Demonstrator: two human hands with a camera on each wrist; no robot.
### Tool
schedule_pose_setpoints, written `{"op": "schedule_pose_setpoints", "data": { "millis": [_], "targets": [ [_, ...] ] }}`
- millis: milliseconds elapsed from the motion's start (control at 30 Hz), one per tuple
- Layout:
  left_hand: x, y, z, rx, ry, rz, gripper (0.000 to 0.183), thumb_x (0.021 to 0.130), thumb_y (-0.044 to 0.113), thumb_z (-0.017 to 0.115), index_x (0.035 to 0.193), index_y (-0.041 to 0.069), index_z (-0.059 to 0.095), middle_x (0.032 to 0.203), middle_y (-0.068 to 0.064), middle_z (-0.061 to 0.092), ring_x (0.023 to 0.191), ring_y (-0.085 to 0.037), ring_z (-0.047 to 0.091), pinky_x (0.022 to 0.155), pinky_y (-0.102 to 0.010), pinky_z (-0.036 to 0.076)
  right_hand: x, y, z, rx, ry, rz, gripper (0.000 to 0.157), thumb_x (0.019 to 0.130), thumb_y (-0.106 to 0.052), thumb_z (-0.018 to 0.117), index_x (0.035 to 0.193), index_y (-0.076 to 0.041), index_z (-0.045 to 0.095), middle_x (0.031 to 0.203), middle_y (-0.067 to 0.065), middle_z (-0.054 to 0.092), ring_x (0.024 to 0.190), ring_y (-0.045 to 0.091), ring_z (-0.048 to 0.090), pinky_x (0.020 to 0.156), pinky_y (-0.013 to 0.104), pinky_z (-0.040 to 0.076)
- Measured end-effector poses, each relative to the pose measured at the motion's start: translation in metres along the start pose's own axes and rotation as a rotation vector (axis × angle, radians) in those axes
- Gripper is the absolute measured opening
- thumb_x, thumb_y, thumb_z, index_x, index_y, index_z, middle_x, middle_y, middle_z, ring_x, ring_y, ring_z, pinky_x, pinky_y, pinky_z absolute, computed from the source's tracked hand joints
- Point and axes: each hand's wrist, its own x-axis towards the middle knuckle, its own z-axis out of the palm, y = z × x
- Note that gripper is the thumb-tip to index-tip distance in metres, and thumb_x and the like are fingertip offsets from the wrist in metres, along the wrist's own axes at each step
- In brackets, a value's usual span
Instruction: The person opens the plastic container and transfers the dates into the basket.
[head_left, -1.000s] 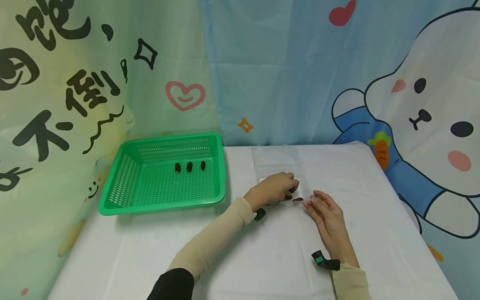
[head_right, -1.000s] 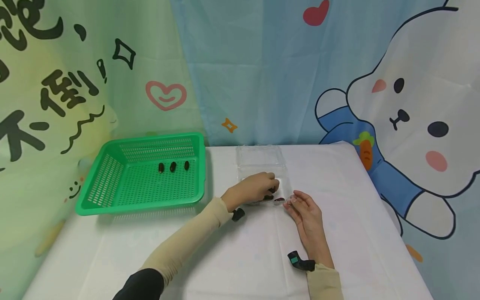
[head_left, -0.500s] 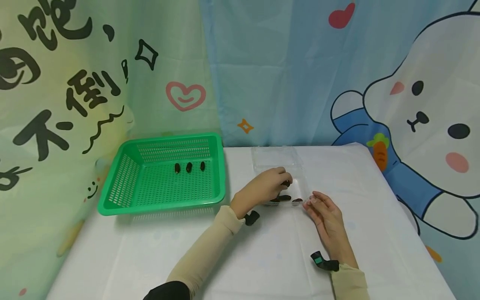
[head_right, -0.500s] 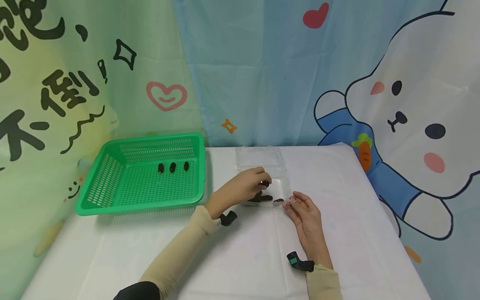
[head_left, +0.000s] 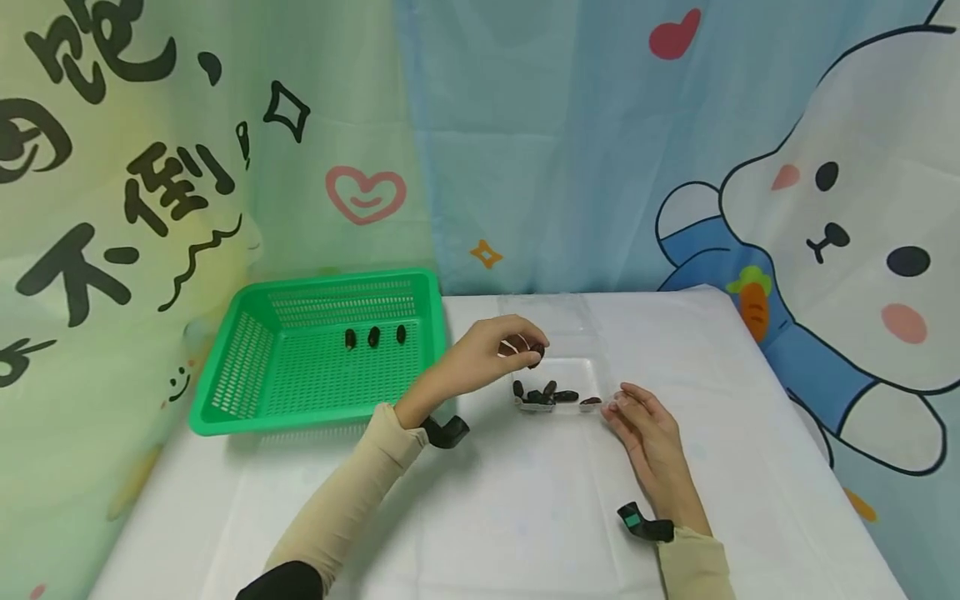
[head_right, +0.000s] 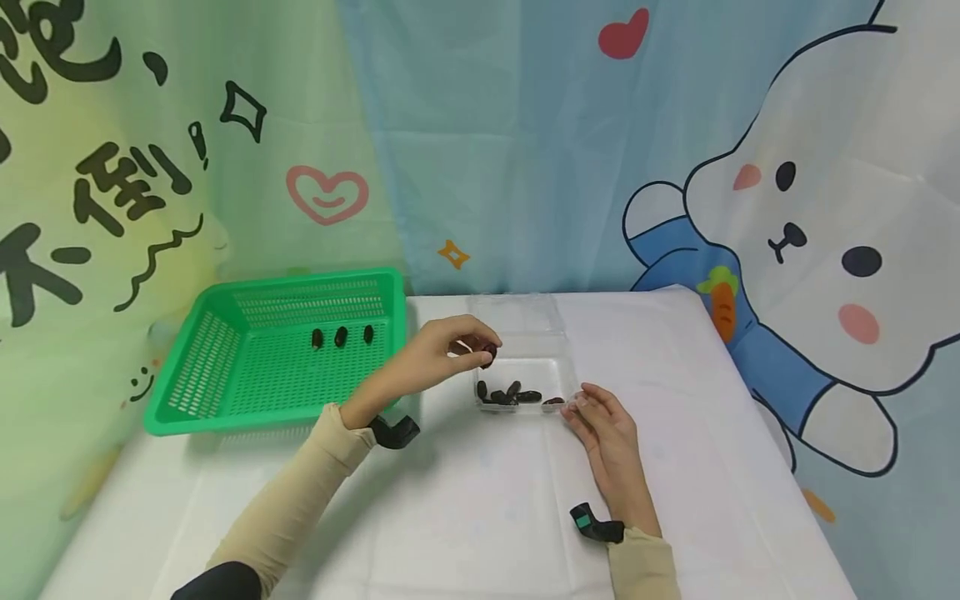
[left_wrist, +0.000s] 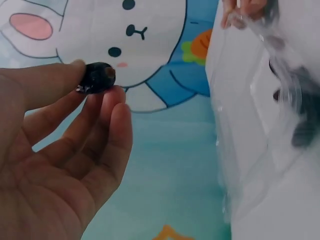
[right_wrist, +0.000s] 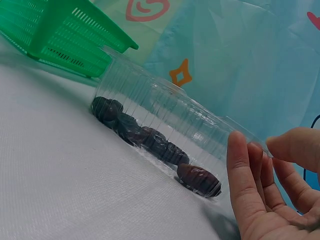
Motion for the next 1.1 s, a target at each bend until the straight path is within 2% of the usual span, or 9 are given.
{"op": "schedule_pose_setpoints", "data": {
  "millis": [233, 433, 500, 700, 833, 933, 1100],
  "targets": [
    [-0.02, 0.002, -0.034, -0.12, 0.068, -0.116, 0.021, 0.103, 0.018, 0.068, 0.122, 0.015, 0.073, 0.117, -0.004, 0.073, 0.103, -0.016, 0.071, 0.092, -0.031, 0.06, 0.001, -0.001, 0.0, 0.004, 0.001, -0.005, 0.044, 0.105, -0.003, 0.06, 0.146, 0.002, 0.044, 0.113, 0.0, 0.063, 0.105, 0.01, 0.067, 0.101, 0.025, 0.057],
    [-0.036, -0.006, -0.06, -0.401, 0.093, -0.311, 0.025, 0.103, 0.019, 0.067, 0.127, 0.014, 0.07, 0.126, -0.011, 0.069, 0.11, -0.028, 0.07, 0.102, -0.038, 0.058, 0.001, -0.001, 0.0, 0.016, 0.014, 0.02, 0.049, 0.104, -0.005, 0.061, 0.149, 0.002, 0.041, 0.112, -0.001, 0.064, 0.106, 0.01, 0.066, 0.101, 0.024, 0.057],
    [-0.041, -0.008, -0.069, -0.452, 0.105, -0.363, 0.026, 0.103, 0.017, 0.067, 0.128, 0.012, 0.069, 0.127, -0.013, 0.068, 0.113, -0.028, 0.069, 0.105, -0.039, 0.057, 0.0, -0.001, 0.0, 0.018, 0.014, 0.027, 0.05, 0.104, -0.005, 0.061, 0.149, 0.002, 0.04, 0.112, -0.001, 0.064, 0.106, 0.01, 0.066, 0.1, 0.024, 0.057],
    [-0.052, -0.021, -0.092, -0.491, 0.122, -0.454, 0.028, 0.103, 0.009, 0.065, 0.131, 0.003, 0.067, 0.129, -0.012, 0.065, 0.109, -0.021, 0.072, 0.107, -0.048, 0.056, -0.001, 0.0, 0.001, 0.02, 0.011, 0.031, 0.05, 0.104, -0.005, 0.061, 0.149, 0.001, 0.04, 0.114, 0.0, 0.063, 0.106, 0.01, 0.066, 0.101, 0.024, 0.057],
    [-0.057, -0.033, -0.105, -0.494, 0.101, -0.514, 0.032, 0.103, 0.006, 0.064, 0.135, -0.001, 0.064, 0.128, -0.013, 0.066, 0.11, -0.025, 0.073, 0.109, -0.052, 0.053, -0.001, 0.001, 0.0, 0.02, 0.012, 0.03, 0.05, 0.105, -0.005, 0.061, 0.149, 0.001, 0.041, 0.114, -0.001, 0.062, 0.107, 0.01, 0.066, 0.101, 0.025, 0.057],
    [-0.061, -0.045, -0.117, -0.462, 0.08, -0.559, 0.036, 0.103, 0.006, 0.064, 0.138, -0.003, 0.062, 0.124, -0.012, 0.071, 0.111, -0.027, 0.073, 0.106, -0.046, 0.057, -0.001, 0.001, 0.0, 0.03, 0.011, 0.027, 0.046, 0.105, -0.004, 0.061, 0.147, 0.001, 0.044, 0.113, -0.001, 0.064, 0.106, 0.01, 0.066, 0.101, 0.025, 0.057],
    [-0.067, -0.068, -0.134, -0.409, 0.089, -0.625, 0.04, 0.105, 0.008, 0.063, 0.142, -0.006, 0.057, 0.12, -0.012, 0.073, 0.104, -0.018, 0.075, 0.091, -0.029, 0.062, -0.001, 0.001, 0.0, 0.058, -0.001, 0.02, 0.037, 0.104, -0.003, 0.06, 0.14, -0.002, 0.051, 0.111, 0.0, 0.064, 0.105, 0.011, 0.066, 0.101, 0.025, 0.058]
  ]
}}
